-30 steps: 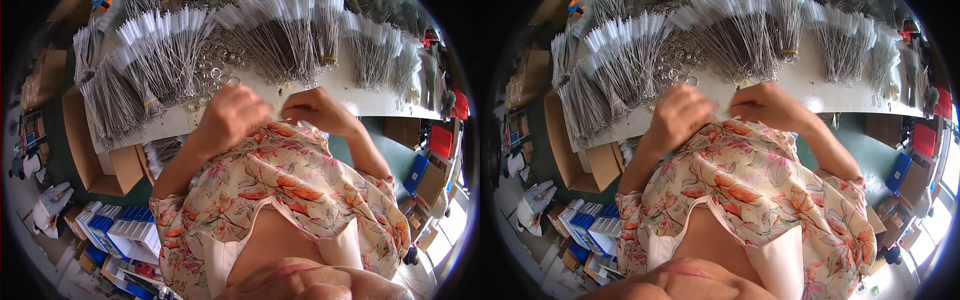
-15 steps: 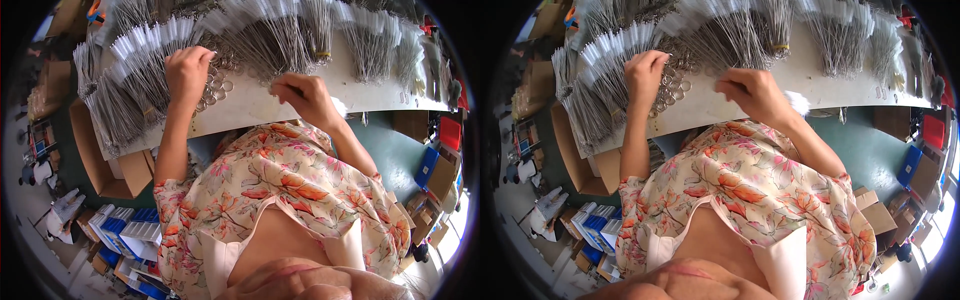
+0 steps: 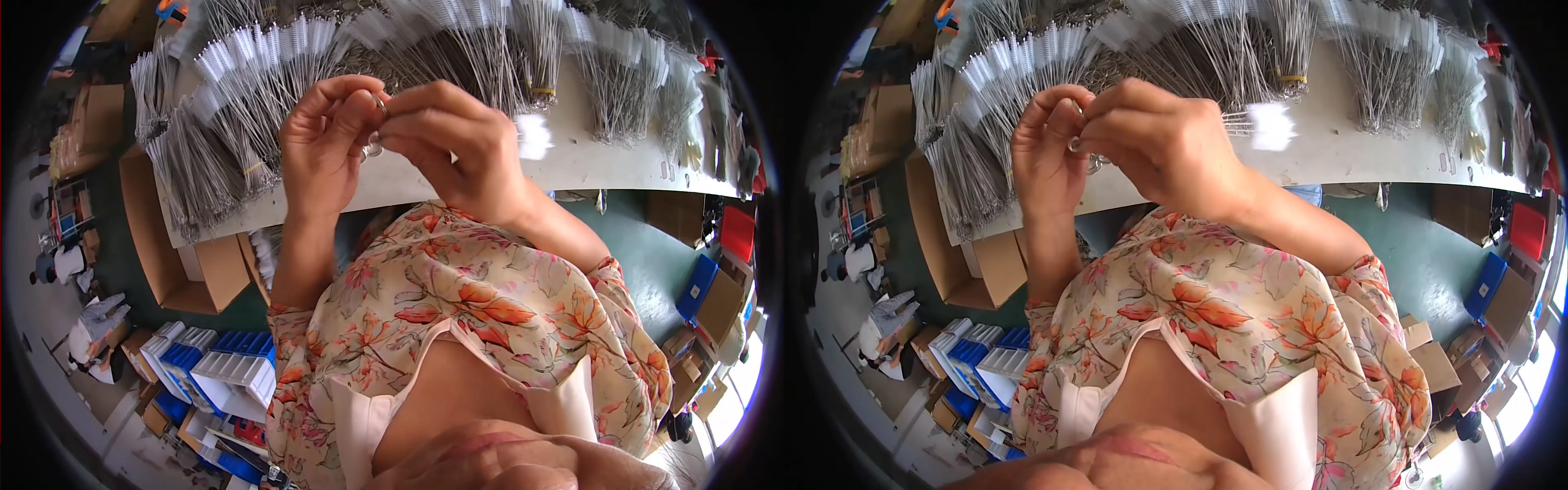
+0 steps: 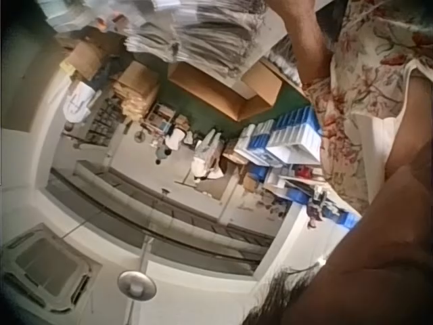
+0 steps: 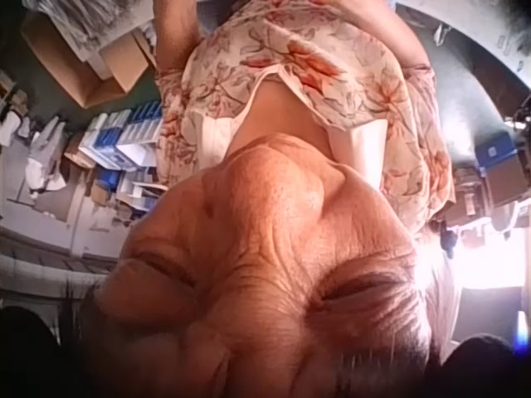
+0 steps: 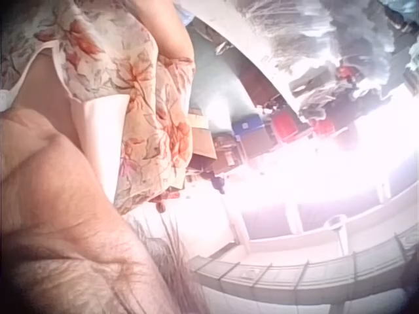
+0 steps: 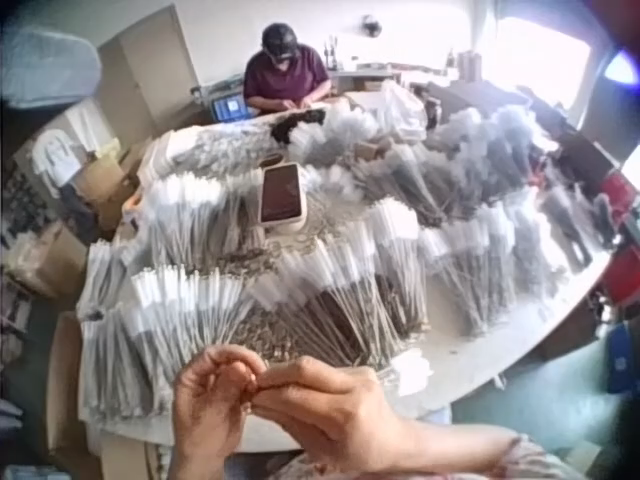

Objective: The person is assembling small metal rings and components at a production workbench.

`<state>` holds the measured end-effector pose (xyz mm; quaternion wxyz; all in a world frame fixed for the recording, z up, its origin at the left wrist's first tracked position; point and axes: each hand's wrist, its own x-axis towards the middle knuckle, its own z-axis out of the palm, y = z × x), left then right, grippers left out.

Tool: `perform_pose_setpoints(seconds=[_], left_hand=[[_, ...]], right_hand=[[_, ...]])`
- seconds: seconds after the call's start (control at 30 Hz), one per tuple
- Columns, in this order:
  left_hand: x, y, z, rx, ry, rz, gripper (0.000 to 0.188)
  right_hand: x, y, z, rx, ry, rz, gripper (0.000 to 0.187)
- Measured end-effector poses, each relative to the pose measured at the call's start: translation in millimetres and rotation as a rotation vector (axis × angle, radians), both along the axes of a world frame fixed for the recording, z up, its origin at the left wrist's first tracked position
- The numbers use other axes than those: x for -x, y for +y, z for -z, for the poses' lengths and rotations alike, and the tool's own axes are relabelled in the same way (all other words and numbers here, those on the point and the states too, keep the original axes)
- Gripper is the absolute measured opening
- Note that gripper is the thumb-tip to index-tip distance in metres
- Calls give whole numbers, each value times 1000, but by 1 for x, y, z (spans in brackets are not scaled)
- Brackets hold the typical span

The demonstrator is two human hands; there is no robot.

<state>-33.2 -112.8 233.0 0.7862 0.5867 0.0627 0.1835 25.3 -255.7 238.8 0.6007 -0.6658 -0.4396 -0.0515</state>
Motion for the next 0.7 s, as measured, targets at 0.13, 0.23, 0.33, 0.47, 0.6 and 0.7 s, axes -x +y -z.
perform_pose_setpoints(seconds=[0.13,0.23,0.33,0.47,0.6,0.7], left_hand=[[9,16,-10,42,-60,263,21],[16,23,-21,-98,-58,284,26],[22,28,-28,-244,4,298,27],[27,30,-30,-284,43,298,30],[28,31,-28,-245,75,300,28],[27,36,-24,-224,38,338,27]], right_hand=[[-7,-2,8,22,-614,111,25],[-2,-3,-3,88,-679,84,23],[-1,0,-1,101,-712,65,22],[1,0,1,110,-732,32,22],[2,3,2,126,-690,33,21],[0,4,3,101,-718,11,22]])
